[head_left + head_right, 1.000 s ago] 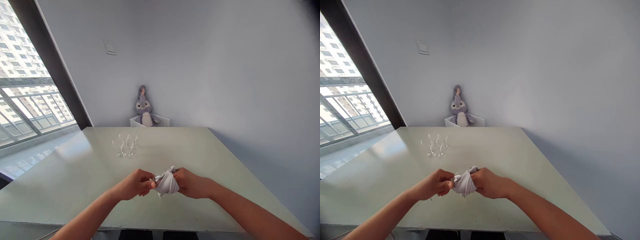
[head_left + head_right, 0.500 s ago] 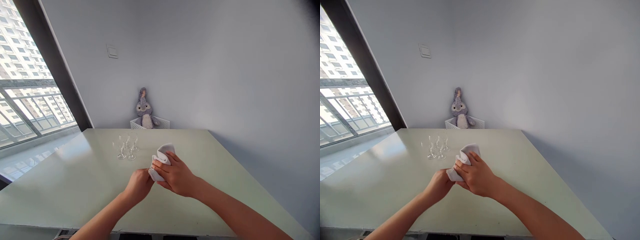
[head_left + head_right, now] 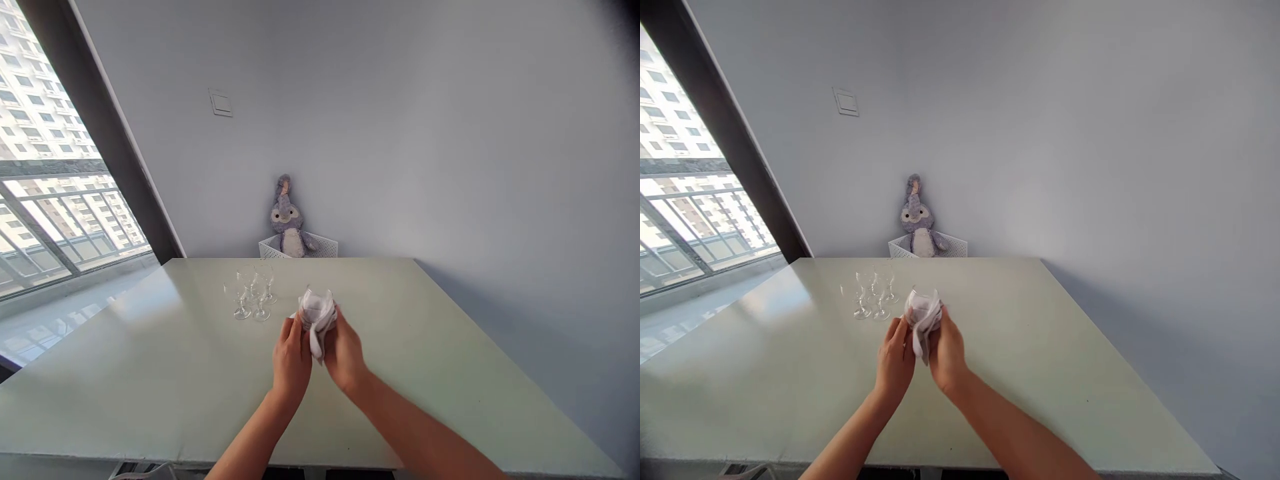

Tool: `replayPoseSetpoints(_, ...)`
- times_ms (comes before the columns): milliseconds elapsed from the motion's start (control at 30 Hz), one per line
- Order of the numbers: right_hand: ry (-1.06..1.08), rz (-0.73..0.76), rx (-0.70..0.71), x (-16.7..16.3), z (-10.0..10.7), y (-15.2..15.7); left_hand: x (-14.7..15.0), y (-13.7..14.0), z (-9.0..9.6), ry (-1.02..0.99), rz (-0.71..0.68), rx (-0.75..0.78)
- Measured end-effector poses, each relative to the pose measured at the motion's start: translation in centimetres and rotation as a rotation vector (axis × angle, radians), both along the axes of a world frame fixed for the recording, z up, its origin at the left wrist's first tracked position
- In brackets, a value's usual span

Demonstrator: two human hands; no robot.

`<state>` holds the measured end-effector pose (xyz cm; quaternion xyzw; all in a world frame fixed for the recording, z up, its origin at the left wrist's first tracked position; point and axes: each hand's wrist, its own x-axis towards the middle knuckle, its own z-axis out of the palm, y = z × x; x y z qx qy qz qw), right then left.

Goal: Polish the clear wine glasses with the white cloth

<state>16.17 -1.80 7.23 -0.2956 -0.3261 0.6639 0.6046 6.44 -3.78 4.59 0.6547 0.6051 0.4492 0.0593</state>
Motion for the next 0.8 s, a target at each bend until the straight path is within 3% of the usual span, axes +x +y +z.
replayPoseSetpoints(167, -0.283, 0.002, 0.234, -1.4, -1.5, -1.9, 1.4, 0.4, 0.2, -0.134, 0.061, 0.094)
replayPoseSetpoints(233, -0.487, -0.026, 0.304, -0.9, -1.9, -1.3, 0.8, 0.1, 0.6, -0.311, -0.068, 0.0)
replayPoseSetpoints(333, -0.729, -0.01, 0.369, 0.0, -2.4, -0.1, -0.8, -0.2, 1.4, -0.802, -0.386, -0.269)
replayPoseSetpoints(433, -0.839, 0.034, 0.47, 0.7, -2.8, 1.0, -2.0, 0.1, 2.2, -1.147, -0.456, -0.371)
replayPoseSetpoints(633, -0.963, -0.107, 0.571, 0.3, -3.4, 2.1, -1.4, 1.0, 2.6, -1.452, -0.326, -0.139)
replayPoseSetpoints(800, -0.948, -0.232, 0.404, -0.3, -3.8, 1.1, -0.7, 1.1, 2.2, -1.52, -0.374, -0.005)
